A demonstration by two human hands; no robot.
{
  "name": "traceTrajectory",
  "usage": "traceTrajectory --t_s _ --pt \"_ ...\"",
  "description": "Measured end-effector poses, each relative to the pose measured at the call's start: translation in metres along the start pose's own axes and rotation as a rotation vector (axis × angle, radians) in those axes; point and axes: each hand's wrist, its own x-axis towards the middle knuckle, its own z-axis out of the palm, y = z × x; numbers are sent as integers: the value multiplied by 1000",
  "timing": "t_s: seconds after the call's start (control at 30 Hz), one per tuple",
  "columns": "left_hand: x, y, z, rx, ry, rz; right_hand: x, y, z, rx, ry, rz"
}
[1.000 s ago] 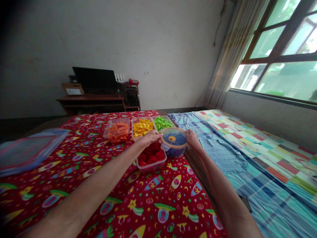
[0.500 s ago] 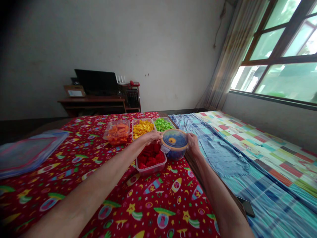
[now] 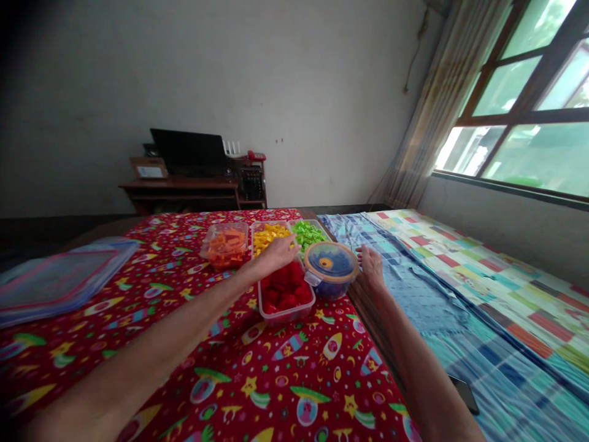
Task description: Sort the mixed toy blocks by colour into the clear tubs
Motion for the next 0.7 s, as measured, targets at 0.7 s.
traceTrajectory --t_s 0.7 --pt "-221 -181 -308 1158 491 -328 -71 -127 56 218 -354 -381"
